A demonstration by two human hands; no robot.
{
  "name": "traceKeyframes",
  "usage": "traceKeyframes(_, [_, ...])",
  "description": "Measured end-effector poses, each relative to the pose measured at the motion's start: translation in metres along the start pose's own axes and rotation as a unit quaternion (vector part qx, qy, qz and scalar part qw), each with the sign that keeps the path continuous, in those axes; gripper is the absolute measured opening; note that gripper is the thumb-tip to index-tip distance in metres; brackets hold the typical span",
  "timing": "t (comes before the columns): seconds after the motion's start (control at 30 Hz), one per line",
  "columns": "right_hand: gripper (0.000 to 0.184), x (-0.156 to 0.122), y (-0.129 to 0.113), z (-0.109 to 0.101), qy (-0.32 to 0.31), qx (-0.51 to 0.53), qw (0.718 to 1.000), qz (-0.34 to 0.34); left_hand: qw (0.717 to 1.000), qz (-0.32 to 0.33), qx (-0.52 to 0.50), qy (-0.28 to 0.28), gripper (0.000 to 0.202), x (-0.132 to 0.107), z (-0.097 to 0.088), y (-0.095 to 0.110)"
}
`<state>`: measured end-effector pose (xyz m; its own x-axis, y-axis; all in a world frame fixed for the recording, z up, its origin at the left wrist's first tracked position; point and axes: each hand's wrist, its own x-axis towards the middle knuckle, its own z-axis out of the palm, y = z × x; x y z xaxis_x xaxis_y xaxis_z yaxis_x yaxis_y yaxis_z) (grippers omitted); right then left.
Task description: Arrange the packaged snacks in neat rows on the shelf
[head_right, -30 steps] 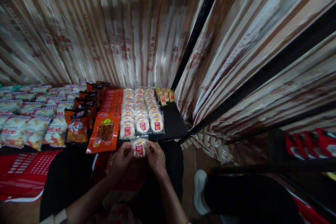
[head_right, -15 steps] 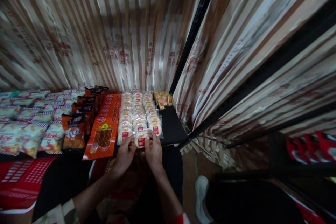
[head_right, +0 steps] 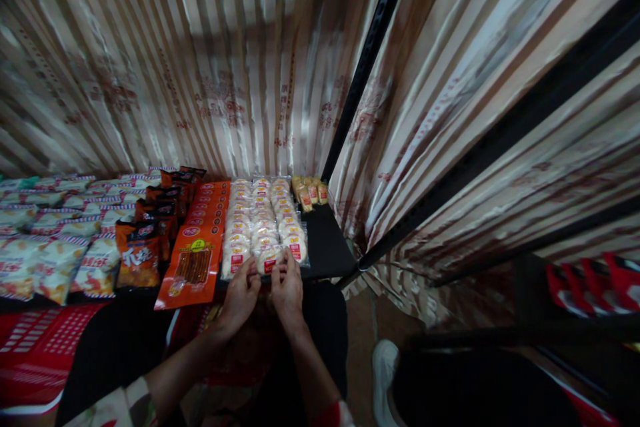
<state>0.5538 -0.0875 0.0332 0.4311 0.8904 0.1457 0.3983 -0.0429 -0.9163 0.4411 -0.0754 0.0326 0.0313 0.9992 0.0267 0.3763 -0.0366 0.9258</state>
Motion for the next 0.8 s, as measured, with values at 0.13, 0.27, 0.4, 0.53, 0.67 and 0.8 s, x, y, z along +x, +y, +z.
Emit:
traceKeyframes(0.13, [0.055,-0.005,0.0,0.002,-0.001,-0.018,1.0,-0.01,1.0,0.013,0.013,-0.005,0.052,-0.006,0.003,-0.001])
traceKeyframes(0.27, [0.046,-0.01,0.002,0.002,0.0,-0.049,0.998,-0.028,1.0,0.026,0.013,-0.002,0.056,-0.011,0.007,-0.007])
traceKeyframes(0.4, [0.039,-0.014,0.004,0.003,0.003,-0.072,0.995,-0.064,0.999,0.042,0.023,0.002,0.06,-0.008,0.008,-0.01])
traceKeyframes(0.53, [0.04,-0.019,0.01,0.008,0.011,-0.088,0.994,-0.067,0.995,0.073,0.064,-0.011,0.057,-0.009,0.005,-0.009])
traceKeyframes(0.67, [0.04,-0.025,0.015,0.014,0.021,-0.093,0.994,-0.057,0.99,0.106,0.091,-0.036,0.051,-0.013,0.002,-0.011])
traceKeyframes(0.8, [0.039,-0.026,0.017,0.015,0.018,-0.093,0.993,-0.064,0.981,0.135,0.13,-0.06,0.048,-0.014,0.002,-0.015])
